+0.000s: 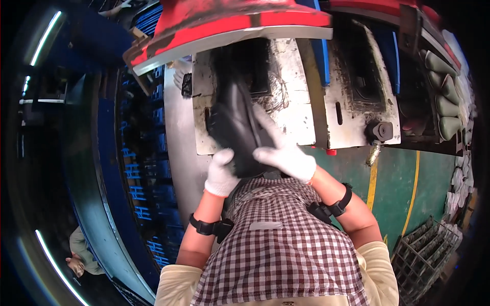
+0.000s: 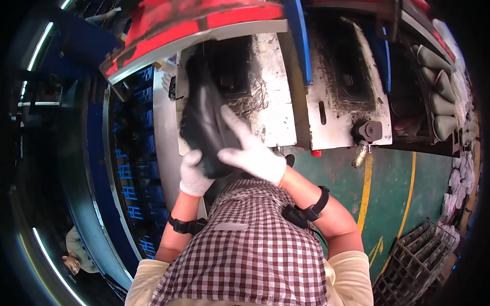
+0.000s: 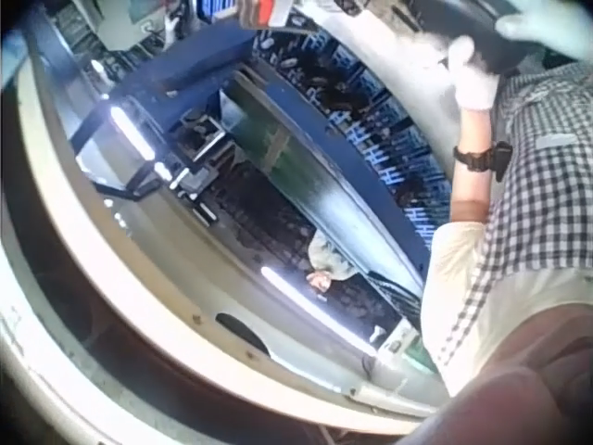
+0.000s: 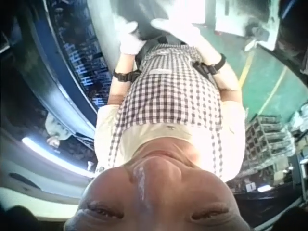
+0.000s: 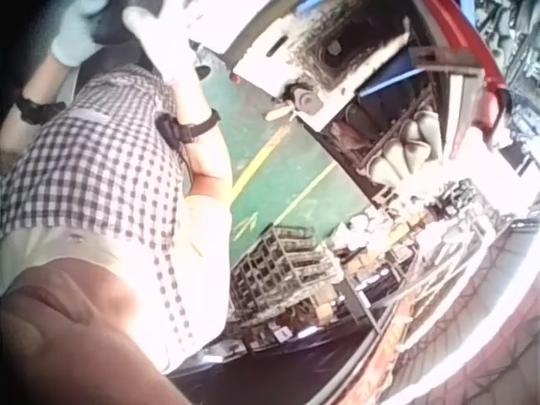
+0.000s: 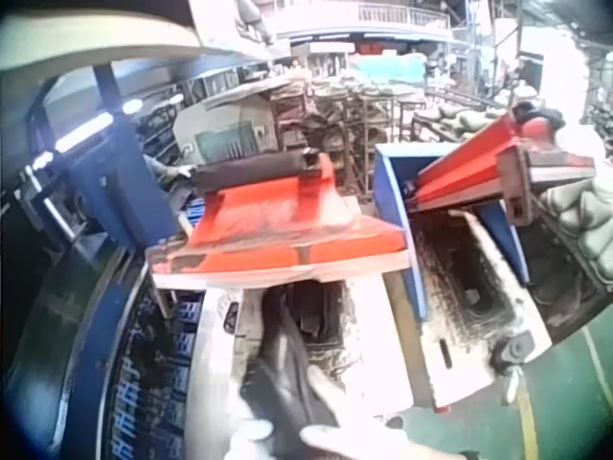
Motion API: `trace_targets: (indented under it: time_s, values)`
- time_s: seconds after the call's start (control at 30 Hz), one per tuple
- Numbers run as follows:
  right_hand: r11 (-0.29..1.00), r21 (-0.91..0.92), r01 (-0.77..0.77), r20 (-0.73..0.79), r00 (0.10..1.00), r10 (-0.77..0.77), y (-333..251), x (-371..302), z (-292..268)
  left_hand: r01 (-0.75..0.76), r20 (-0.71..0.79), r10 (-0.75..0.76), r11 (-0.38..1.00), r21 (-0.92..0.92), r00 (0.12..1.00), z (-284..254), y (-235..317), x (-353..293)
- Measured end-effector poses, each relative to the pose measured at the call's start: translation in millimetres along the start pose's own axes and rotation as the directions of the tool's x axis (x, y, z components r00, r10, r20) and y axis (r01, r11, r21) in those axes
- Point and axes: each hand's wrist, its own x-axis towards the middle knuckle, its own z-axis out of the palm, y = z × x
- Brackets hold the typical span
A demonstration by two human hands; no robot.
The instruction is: Operating a hydraulic shoe press to attach or shape the soles of shoes.
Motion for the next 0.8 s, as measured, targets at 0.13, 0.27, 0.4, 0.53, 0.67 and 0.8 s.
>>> trace_targets:
  time_s: [0.13, 0.27, 0.4, 0.53, 0.67, 0.8]
  values:
    - [0.952, 0.304, 0.044, -0.196, 0.981, 0.017, 18, 19, -53, -0.362, -0.058, 0.643, 0.501, 0.786, 0.763, 36, 6, 21]
    - [0.95, -0.306, 0.066, -0.41, 0.891, -0.193, 37, 96, -79, -0.643, 0.477, 0.846, -0.229, 0.73, 0.24, 109, 82, 16]
    - [0.81, -0.584, -0.062, -0.48, 0.831, -0.282, 28, 177, -61, -0.385, 0.876, 0.441, -0.787, 0.483, 0.197, 190, 170, 52]
    - [0.596, -0.733, -0.329, -0.533, 0.821, -0.203, 34, 213, -39, -0.324, 0.898, 0.2, -0.883, 0.339, 0.393, 246, 193, 97]
    - [0.478, -0.761, -0.439, -0.551, 0.826, -0.118, 49, 213, -20, -0.386, 0.883, 0.148, -0.858, 0.339, 0.446, 251, 207, 105]
    - [0.487, -0.752, -0.443, -0.565, 0.814, -0.132, 49, 208, -15, -0.314, 0.683, 0.16, -0.797, 0.515, 0.713, 263, 214, 102]
